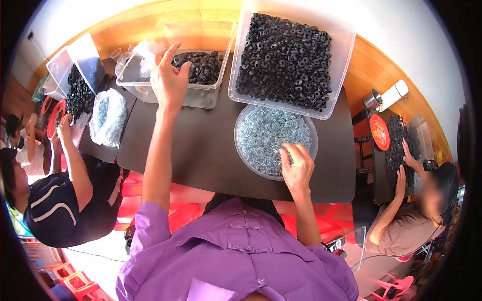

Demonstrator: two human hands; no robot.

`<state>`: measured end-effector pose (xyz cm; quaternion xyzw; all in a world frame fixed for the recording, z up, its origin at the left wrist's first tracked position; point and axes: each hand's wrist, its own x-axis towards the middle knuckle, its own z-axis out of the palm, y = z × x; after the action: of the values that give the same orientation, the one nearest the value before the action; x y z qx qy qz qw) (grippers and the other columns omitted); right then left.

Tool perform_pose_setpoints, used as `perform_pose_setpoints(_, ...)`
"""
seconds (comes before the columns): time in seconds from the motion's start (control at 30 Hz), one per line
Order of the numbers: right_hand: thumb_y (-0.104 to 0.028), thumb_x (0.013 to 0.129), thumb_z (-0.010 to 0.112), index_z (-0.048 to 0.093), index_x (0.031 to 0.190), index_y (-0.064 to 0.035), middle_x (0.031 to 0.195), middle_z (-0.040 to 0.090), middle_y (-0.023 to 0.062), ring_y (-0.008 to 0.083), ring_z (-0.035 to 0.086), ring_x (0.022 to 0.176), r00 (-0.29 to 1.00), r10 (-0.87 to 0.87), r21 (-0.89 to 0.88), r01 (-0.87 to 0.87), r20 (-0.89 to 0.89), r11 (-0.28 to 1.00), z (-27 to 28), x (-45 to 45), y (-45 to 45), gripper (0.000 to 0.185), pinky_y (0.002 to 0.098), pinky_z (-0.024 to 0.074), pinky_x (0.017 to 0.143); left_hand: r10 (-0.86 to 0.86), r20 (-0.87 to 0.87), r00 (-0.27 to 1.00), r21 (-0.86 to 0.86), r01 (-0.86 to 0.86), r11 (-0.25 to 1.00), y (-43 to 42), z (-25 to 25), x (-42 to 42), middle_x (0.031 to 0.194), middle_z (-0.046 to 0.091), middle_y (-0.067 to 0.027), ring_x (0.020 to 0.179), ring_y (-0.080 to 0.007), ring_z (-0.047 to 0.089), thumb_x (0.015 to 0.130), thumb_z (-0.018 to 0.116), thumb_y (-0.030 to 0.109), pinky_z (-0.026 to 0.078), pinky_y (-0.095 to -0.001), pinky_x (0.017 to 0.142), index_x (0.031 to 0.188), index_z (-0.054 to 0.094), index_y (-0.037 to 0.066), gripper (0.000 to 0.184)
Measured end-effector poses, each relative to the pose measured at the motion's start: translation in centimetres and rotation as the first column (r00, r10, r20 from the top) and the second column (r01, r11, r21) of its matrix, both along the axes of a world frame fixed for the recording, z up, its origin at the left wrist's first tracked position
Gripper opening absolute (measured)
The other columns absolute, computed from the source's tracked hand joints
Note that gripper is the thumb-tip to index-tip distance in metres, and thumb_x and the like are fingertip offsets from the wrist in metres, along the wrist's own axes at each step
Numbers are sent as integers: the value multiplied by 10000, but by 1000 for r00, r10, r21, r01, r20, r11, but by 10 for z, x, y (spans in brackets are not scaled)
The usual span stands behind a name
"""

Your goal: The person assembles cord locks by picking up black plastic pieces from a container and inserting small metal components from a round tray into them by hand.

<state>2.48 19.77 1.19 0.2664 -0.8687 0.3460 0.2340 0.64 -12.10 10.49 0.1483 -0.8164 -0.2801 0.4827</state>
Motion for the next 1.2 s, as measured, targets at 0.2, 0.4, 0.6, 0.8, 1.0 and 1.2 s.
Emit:
perform_pose_setpoints(0.2, -48, 762, 707, 658, 902, -20, 777, 603, 94, 281, 602, 711, 998, -2, -28, 4, 68, 1000, -3, 2, 6, 150, 373, 474, 612, -372, 256, 892, -54, 397, 916, 75, -24, -11, 853, 634, -130, 777, -320, 638, 776, 645, 113, 518, -389, 689, 909, 687, 58, 150)
perform_pose_setpoints(0.4, -38, 765, 701, 659, 882, -14, 768, 606, 97, 283, 605, 710, 998, -22, -73, 26, 64, 997, -4, 2, 12, 127, 369, 476, 617, -184, 529, 828, -323, 397, 859, 90, -62, -51, 890, 544, -173, 763, -367, 630, 731, 573, 1, 513, -466, 646, 784, 577, 10, 53)
perform_pose_setpoints(0.6, -17, 768, 684, 658, 888, -17, 763, 596, 99, 292, 599, 704, 995, 0, -94, 9, 96, 996, -4, -5, 13, 122, 371, 474, 614, -125, 568, 813, -405, 409, 818, 87, -69, -54, 907, 533, -173, 793, -340, 638, 724, 572, -26, 525, -443, 626, 801, 568, 12, 86)
perform_pose_setpoints(0.8, 0, 759, 683, 672, 929, -20, 788, 592, 100, 292, 602, 704, 998, 17, 85, -21, 54, 996, -2, -33, 8, 171, 360, 471, 646, -118, 549, 828, -369, 367, 854, 89, -62, -48, 923, 525, -162, 852, -332, 617, 751, 566, -7, 529, -435, 670, 845, 575, 20, 99)
perform_pose_setpoints(1.0, -3, 786, 687, 699, 841, -8, 751, 614, 80, 154, 600, 620, 963, 118, -44, -111, 241, 993, -11, -56, 11, 57, 276, 471, 577, -606, 323, 727, 204, 571, 795, 78, -71, -26, 840, 572, -164, 775, -284, 624, 812, 541, -14, 526, -374, 644, 1033, 657, 65, 261)
perform_pose_setpoints(1.2, -27, 848, 653, 689, 907, 29, 799, 662, 52, 90, 611, 661, 733, 382, -546, -16, 563, 838, -12, -57, 12, 89, 219, 495, 595, -854, -284, 436, 901, 426, -83, 104, -75, 23, 927, 593, -35, 763, -109, 614, 920, 501, 26, 555, -262, 738, 1071, 615, -13, 193)
